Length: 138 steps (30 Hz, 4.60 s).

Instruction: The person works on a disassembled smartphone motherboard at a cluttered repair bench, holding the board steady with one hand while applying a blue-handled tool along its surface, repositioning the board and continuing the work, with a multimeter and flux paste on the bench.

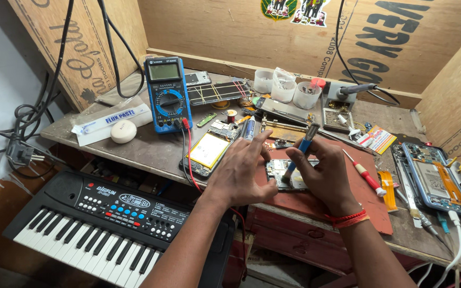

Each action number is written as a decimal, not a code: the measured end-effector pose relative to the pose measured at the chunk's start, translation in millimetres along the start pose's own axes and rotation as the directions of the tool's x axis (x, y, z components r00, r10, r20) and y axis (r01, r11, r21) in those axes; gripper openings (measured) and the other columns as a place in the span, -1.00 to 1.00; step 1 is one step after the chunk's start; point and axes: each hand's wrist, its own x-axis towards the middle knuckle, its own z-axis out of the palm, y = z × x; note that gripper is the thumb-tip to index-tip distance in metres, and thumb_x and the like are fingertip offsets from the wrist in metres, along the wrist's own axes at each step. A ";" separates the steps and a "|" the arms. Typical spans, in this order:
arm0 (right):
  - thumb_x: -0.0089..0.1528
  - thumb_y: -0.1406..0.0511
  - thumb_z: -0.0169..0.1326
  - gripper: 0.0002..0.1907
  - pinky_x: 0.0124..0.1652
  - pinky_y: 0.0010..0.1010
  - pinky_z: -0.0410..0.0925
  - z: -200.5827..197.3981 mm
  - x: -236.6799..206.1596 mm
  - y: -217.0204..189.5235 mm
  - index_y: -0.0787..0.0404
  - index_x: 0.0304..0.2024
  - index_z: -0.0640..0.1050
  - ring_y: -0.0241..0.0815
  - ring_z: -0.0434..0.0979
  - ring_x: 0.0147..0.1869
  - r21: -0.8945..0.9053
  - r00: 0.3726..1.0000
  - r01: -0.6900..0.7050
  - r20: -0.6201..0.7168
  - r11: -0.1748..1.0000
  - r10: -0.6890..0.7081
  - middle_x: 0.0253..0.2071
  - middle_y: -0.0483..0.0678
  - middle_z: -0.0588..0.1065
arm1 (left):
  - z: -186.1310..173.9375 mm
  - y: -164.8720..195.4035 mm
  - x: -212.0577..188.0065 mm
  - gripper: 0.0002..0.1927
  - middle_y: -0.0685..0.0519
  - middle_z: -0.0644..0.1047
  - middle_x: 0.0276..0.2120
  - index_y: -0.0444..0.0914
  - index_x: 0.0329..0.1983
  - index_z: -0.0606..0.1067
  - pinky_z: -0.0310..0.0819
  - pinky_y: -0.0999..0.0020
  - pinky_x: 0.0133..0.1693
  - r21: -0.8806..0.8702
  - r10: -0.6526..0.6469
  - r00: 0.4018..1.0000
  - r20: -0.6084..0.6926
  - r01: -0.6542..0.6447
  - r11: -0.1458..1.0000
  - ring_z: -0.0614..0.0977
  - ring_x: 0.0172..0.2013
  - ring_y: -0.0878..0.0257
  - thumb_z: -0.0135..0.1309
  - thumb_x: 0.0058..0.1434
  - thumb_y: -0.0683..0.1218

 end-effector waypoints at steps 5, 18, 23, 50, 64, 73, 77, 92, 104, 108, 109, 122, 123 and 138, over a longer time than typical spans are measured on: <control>0.29 0.27 0.21 -0.81 -0.37 -0.51 0.42 -1.2 -1.5 -2.2 0.31 -0.22 0.60 -0.42 0.56 -0.37 0.144 0.987 -0.164 0.027 0.976 0.161 -0.44 -0.10 0.59 | -0.4 0.9 0.9 0.09 0.03 0.56 -0.14 -0.19 0.50 0.08 0.32 0.16 0.25 0.004 -0.026 1.000 0.015 0.026 1.000 0.52 -0.02 0.04 0.26 -0.13 0.04; 0.23 0.29 0.24 -0.83 -0.46 -0.48 0.38 0.9 0.3 -3.9 0.30 -0.24 0.63 -0.43 0.49 -0.44 0.170 0.967 -0.239 0.133 0.956 0.219 -0.49 -0.09 0.58 | 0.9 -1.2 1.0 -0.02 0.00 0.58 -0.16 -0.22 0.50 0.09 0.33 0.13 0.23 -0.028 -0.017 1.000 -0.019 0.016 0.999 0.53 -0.04 0.03 0.14 -0.06 -0.10; 0.35 0.25 0.17 -0.78 -0.35 -0.53 0.39 0.3 0.5 -0.6 0.32 -0.23 0.59 -0.46 0.54 -0.30 0.073 0.987 -0.040 -0.152 0.997 0.050 -0.40 -0.14 0.57 | 5.9 -5.8 1.4 -0.15 0.03 0.59 -0.28 -0.24 0.46 0.13 0.38 0.10 0.13 -0.039 0.016 0.997 -0.072 -0.019 0.999 0.58 -0.15 0.05 0.01 0.01 -0.22; 0.20 0.36 0.28 -0.79 -0.57 -0.59 0.23 -2.8 -1.2 -9.5 0.26 -0.45 0.50 -0.52 0.37 -0.54 0.204 0.960 -0.270 0.127 0.941 0.248 -0.60 -0.22 0.43 | 7.0 -5.4 1.0 -0.01 0.06 0.57 -0.25 -0.22 0.47 0.11 0.30 0.03 0.25 0.011 -0.004 0.998 -0.056 0.005 1.000 0.61 -0.06 0.11 0.30 0.02 0.09; 0.28 0.32 0.19 -0.76 -0.48 -0.57 0.20 -4.1 -1.1 -5.1 0.26 -0.47 0.48 -0.48 0.31 -0.48 0.035 0.990 -0.133 -0.046 0.990 0.135 -0.60 -0.21 0.39 | 5.6 -4.1 0.6 0.00 0.06 0.58 -0.23 -0.21 0.49 0.10 0.30 0.06 0.23 -0.012 -0.035 0.999 -0.040 0.035 0.999 0.60 -0.03 0.10 0.29 0.02 0.08; 0.25 0.32 0.19 -0.80 -0.58 -0.59 0.25 -6.0 -1.9 -8.7 0.25 -0.44 0.51 -0.49 0.40 -0.57 0.252 0.955 -0.294 0.028 0.922 0.297 -0.62 -0.21 0.43 | 8.2 -4.8 -0.2 -0.10 0.08 0.59 -0.24 -0.18 0.47 0.11 0.30 0.06 0.22 -0.004 -0.033 0.997 -0.067 0.032 0.999 0.60 -0.03 0.09 0.24 0.09 0.00; 0.23 0.34 0.25 -0.81 -0.56 -0.60 0.29 -4.2 0.3 -10.1 0.28 -0.42 0.53 -0.50 0.42 -0.52 0.276 0.964 -0.248 0.161 0.929 0.209 -0.57 -0.20 0.45 | 7.3 -5.9 1.2 -0.10 0.08 0.59 -0.25 -0.18 0.47 0.11 0.31 0.06 0.21 -0.014 -0.026 0.997 -0.068 0.025 1.000 0.61 -0.05 0.08 0.25 0.09 0.00; 0.29 0.35 0.17 -0.82 -0.60 -0.58 0.27 -5.3 0.8 -8.5 0.29 -0.42 0.55 -0.46 0.43 -0.59 0.271 0.962 -0.274 0.074 0.923 0.263 -0.62 -0.19 0.44 | 6.7 -6.3 -0.7 -0.10 0.08 0.59 -0.23 -0.17 0.47 0.11 0.34 0.07 0.17 -0.034 -0.024 0.997 -0.077 0.021 0.999 0.61 -0.04 0.08 0.25 0.10 -0.01; 0.32 0.29 0.13 -0.74 -0.62 -0.58 0.20 -5.8 -2.2 -0.4 0.26 -0.46 0.54 -0.45 0.37 -0.61 0.240 0.967 -0.254 0.058 0.937 0.248 -0.65 -0.18 0.40 | 5.7 -4.1 0.0 -0.10 0.08 0.59 -0.25 -0.18 0.46 0.12 0.33 0.09 0.18 -0.020 -0.038 0.997 -0.074 0.037 0.999 0.62 -0.05 0.09 0.26 0.09 -0.01; 0.31 0.30 0.12 -0.77 -0.58 -0.61 0.23 -7.0 -2.7 -1.7 0.26 -0.44 0.56 -0.49 0.39 -0.54 0.334 0.958 -0.279 0.160 0.900 0.238 -0.60 -0.22 0.44 | 5.9 -4.3 -0.2 -0.10 0.07 0.59 -0.25 -0.18 0.46 0.12 0.34 0.08 0.17 -0.028 -0.035 0.996 -0.078 0.033 0.999 0.62 -0.06 0.09 0.26 0.08 -0.01; 0.33 0.29 0.11 -0.75 -0.58 -0.61 0.24 -7.8 -2.3 -2.2 0.26 -0.44 0.54 -0.49 0.39 -0.56 0.347 0.960 -0.279 0.120 0.895 0.252 -0.60 -0.23 0.44 | 6.0 -4.2 -0.1 -0.11 0.08 0.59 -0.25 -0.18 0.46 0.13 0.34 0.08 0.18 -0.029 -0.033 0.996 -0.080 0.030 0.999 0.62 -0.05 0.09 0.26 0.08 -0.01; 0.32 0.27 0.12 -0.70 -0.64 -0.55 0.17 -3.7 -2.2 2.6 0.27 -0.49 0.50 -0.47 0.33 -0.62 0.248 0.944 -0.329 0.111 0.911 0.310 -0.66 -0.24 0.36 | 6.3 -4.6 0.7 -0.10 0.06 0.59 -0.25 -0.19 0.46 0.12 0.34 0.07 0.19 -0.033 -0.032 0.996 -0.077 0.029 0.999 0.62 -0.06 0.08 0.26 0.08 -0.02; 0.32 0.27 0.12 -0.70 -0.63 -0.55 0.16 -2.1 -1.3 3.9 0.26 -0.49 0.51 -0.47 0.31 -0.62 0.226 0.950 -0.310 0.102 0.924 0.294 -0.66 -0.24 0.35 | 6.2 -4.8 0.9 -0.09 0.06 0.58 -0.25 -0.19 0.46 0.11 0.34 0.07 0.19 -0.031 -0.037 0.997 -0.073 0.035 0.999 0.61 -0.07 0.08 0.27 0.07 -0.02; 0.41 0.30 0.09 -0.65 -0.60 -0.59 0.20 -5.9 4.5 -5.2 0.22 -0.49 0.42 -0.47 0.36 -0.62 0.246 0.927 -0.173 -0.287 0.954 0.242 -0.64 -0.21 0.35 | 3.6 -11.5 -12.6 -0.87 0.16 0.56 -0.03 -0.05 -0.39 0.63 0.24 0.09 0.29 -0.067 0.378 0.926 -0.022 -0.379 0.923 0.48 0.20 0.12 0.36 0.05 0.00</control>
